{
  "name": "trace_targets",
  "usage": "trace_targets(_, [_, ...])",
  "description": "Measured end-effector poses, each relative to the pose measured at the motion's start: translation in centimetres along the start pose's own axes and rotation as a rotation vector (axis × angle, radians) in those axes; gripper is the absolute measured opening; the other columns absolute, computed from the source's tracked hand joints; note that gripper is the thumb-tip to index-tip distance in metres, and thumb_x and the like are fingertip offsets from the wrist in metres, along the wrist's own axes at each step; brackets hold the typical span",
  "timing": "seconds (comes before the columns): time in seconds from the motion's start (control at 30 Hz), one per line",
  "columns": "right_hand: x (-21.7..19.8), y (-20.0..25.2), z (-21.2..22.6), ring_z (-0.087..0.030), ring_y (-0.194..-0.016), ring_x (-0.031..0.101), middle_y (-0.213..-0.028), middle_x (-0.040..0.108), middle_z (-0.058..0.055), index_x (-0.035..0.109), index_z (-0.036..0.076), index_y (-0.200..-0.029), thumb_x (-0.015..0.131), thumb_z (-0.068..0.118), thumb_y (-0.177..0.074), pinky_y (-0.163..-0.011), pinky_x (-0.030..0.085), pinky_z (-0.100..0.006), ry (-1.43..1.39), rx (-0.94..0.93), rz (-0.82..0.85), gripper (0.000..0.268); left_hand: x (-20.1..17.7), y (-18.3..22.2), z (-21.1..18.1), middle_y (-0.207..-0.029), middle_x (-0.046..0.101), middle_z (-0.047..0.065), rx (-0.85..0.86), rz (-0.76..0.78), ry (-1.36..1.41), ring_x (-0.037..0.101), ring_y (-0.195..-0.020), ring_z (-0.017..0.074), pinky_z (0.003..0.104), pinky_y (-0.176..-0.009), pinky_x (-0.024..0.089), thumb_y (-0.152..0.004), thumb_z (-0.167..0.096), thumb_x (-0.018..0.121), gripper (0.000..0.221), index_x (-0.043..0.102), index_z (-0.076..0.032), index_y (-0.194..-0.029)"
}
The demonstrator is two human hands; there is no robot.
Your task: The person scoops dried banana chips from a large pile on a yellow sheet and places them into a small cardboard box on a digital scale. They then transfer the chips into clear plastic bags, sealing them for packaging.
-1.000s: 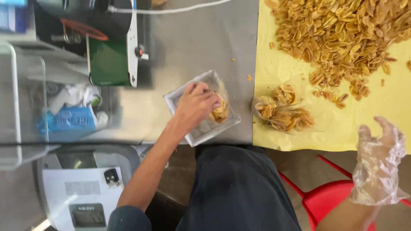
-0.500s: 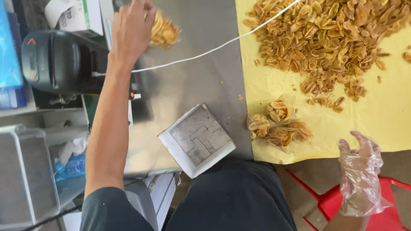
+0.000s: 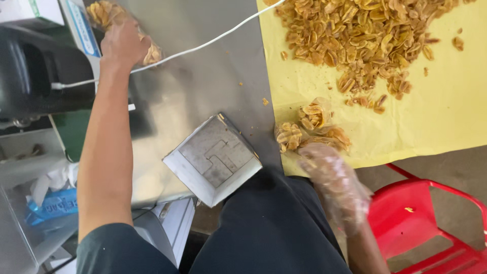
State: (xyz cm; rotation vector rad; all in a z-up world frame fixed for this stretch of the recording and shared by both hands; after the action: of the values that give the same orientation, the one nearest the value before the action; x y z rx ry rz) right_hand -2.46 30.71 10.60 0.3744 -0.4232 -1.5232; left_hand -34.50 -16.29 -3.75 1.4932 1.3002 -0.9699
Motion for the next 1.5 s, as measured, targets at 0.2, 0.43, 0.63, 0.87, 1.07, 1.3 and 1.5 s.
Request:
trace_targets(0.2, [3.2,-6.6,-5.5,-0.023,-0.117,0.067,-0.128,0.067,-0.011,0.058,0.012,-0.134,0.039,0.031,-0.113,-0.097,0.058,-0.037,1.667,0.235,0.276,0.034,-9.2,12.1,-7.4,-0.126,0.070,0.019,0.269,-0.325,0.273,0.067,-0.103,0.0368,0.047,-0.087,0.053,-0.103,-0.014,0.073,0.028,0.064,-0.003,-0.127])
trace_targets(0.43, [1.7,-1.7,3.5,-0.023,-0.107,0.070,-0.116,0.072,-0.007,0.065,0.012,-0.116,0.051,0.004,-0.098,-0.091,0.058,-0.036,1.164,-0.451,0.136,0.024,-11.1,29.1,-9.2,-0.127,0.068,0.016,-0.015,-0.336,0.492,0.067,-0.081,0.0232,0.035,-0.074,0.054,-0.103,-0.009,0.070,0.031,0.062,-0.004,-0.133])
trace_targets(0.63, [7.1,2.2,8.7,-0.022,-0.104,0.071,-0.118,0.072,-0.003,0.067,0.010,-0.110,0.055,-0.007,-0.088,-0.087,0.059,-0.034,1.048,-0.817,0.307,0.030,-5.0,38.1,-7.4,-0.130,0.064,0.016,-0.372,-0.254,0.604,0.068,-0.080,0.0234,0.035,-0.069,0.055,-0.098,-0.015,0.067,0.036,0.062,-0.004,-0.132])
trace_targets(0.87, [13.8,-3.2,1.6,-0.026,-0.108,0.065,-0.140,0.063,-0.005,0.070,0.017,-0.117,0.059,0.002,-0.084,-0.088,0.055,-0.039,1.546,-1.111,0.623,0.038,0.0,43.5,-9.6,-0.129,0.062,0.015,-0.471,-0.252,0.613,0.069,-0.077,0.0242,0.039,-0.075,0.055,-0.096,-0.018,0.067,0.038,0.061,-0.007,-0.131])
trace_targets(1.07, [16.8,-2.2,-3.9,-0.024,-0.111,0.065,-0.131,0.062,-0.009,0.069,0.014,-0.122,0.062,0.009,-0.078,-0.089,0.053,-0.040,1.637,-1.374,0.693,0.045,0.8,46.1,-11.9,-0.129,0.063,0.014,-0.499,-0.221,0.700,0.068,-0.075,0.0265,0.039,-0.076,0.056,-0.094,-0.020,0.067,0.041,0.060,-0.008,-0.132])
trace_targets(1.3, [12.8,0.5,-2.3,-0.028,-0.109,0.065,-0.112,0.071,-0.010,0.069,0.009,-0.114,0.073,0.020,-0.088,-0.091,0.052,-0.043,1.310,-1.191,0.741,0.029,1.7,47.1,-12.3,-0.132,0.062,0.013,-0.545,-0.188,0.697,0.072,-0.084,0.0271,0.042,-0.078,0.056,-0.095,-0.024,0.066,0.043,0.058,-0.011,-0.135])
trace_targets(1.5, [9.4,1.4,-0.3,-0.029,-0.108,0.067,-0.118,0.071,-0.011,0.071,0.008,-0.114,0.068,0.023,-0.094,-0.096,0.055,-0.041,1.328,-1.020,0.571,0.025,1.7,46.6,-13.3,-0.132,0.062,0.013,-0.527,-0.193,0.657,0.073,-0.084,0.0282,0.044,-0.078,0.056,-0.095,-0.024,0.065,0.041,0.058,-0.011,-0.134])
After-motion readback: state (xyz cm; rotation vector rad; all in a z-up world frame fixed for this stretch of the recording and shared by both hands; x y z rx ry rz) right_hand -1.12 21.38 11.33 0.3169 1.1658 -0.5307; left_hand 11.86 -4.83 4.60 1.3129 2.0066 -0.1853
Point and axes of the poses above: each hand's wrist, its own y-axis away from the middle knuckle, its own x-axis out of the palm, z = x × y, the point moved 2 cm from there along -y, towards the middle knuckle
